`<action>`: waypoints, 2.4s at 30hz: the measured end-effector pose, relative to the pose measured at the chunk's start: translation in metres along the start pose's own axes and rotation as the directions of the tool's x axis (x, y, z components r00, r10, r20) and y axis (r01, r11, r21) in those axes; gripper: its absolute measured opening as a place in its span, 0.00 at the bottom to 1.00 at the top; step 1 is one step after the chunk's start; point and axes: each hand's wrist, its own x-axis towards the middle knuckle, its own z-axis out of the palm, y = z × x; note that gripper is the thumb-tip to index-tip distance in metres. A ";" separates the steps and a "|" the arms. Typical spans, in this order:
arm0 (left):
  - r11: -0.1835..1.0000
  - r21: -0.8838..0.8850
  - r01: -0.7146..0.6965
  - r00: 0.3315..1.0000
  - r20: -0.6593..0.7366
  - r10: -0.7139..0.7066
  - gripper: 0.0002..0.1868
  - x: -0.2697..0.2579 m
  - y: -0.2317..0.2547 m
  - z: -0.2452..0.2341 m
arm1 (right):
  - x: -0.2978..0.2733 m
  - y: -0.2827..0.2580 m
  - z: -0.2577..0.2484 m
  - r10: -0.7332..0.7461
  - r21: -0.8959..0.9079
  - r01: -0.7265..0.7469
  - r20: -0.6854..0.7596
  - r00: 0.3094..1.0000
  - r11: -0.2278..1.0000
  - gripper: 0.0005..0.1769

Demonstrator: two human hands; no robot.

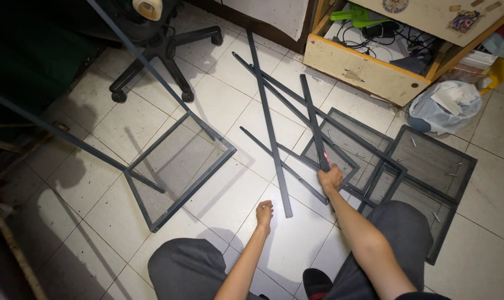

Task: The person assembles a metal shelving frame on the floor, attaching vertical legs to a mesh shelf base using an Allen key. The person aligns the legs, inserts screws, and tightens them to secure the structure.

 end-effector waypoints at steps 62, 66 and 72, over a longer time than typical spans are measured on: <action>0.653 -0.501 -0.569 0.662 0.192 0.724 0.13 -0.200 0.347 -0.087 | -0.149 0.002 0.144 -0.229 -0.019 0.328 0.678 0.699 0.944 0.04; 0.696 -0.462 -0.550 0.702 0.197 0.685 0.13 -0.204 0.348 -0.096 | -0.146 0.010 0.148 -0.259 0.022 0.320 0.641 0.722 0.947 0.01; 0.705 -0.452 -0.546 0.719 0.180 0.672 0.14 -0.201 0.346 -0.092 | -0.129 -0.021 0.132 -0.446 0.404 0.227 0.609 0.656 0.886 0.05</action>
